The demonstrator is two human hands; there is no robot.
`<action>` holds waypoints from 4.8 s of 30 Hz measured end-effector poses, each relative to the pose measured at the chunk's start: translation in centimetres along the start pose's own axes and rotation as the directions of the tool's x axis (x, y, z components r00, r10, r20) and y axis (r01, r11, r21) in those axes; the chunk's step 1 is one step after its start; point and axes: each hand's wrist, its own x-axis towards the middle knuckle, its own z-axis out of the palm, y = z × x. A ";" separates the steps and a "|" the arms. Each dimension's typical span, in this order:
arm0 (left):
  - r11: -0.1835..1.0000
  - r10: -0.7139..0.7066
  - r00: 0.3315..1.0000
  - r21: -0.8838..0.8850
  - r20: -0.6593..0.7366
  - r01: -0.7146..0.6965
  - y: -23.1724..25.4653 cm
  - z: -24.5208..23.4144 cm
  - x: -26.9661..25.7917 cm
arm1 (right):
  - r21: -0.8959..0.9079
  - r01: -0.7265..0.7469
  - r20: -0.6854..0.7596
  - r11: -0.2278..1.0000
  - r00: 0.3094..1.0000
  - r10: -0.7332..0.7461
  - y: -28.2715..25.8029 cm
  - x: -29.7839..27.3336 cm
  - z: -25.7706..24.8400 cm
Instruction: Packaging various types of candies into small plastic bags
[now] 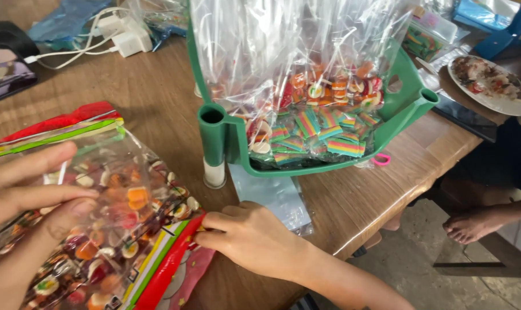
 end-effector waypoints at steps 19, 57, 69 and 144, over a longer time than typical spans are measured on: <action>0.999 0.047 0.997 0.027 -0.068 -0.045 4.7 0.3 1.2 | -0.131 -0.021 -0.154 0.991 0.988 0.000 -1.8 -1.4 3.1; 0.710 -0.316 0.945 -0.682 -0.087 0.175 1.6 -1.4 0.9 | 0.942 -0.184 0.000 0.282 0.837 0.548 -1.1 3.6 4.0; 0.633 -0.384 0.922 -0.740 -0.046 0.226 -0.2 -0.1 1.1 | 0.999 -0.020 -0.008 0.047 0.847 0.532 -1.7 2.9 3.9; 0.988 0.028 0.993 -0.145 -0.111 -0.044 2.4 -1.2 0.7 | 0.002 0.063 0.003 0.998 0.998 -0.063 -2.1 2.3 0.7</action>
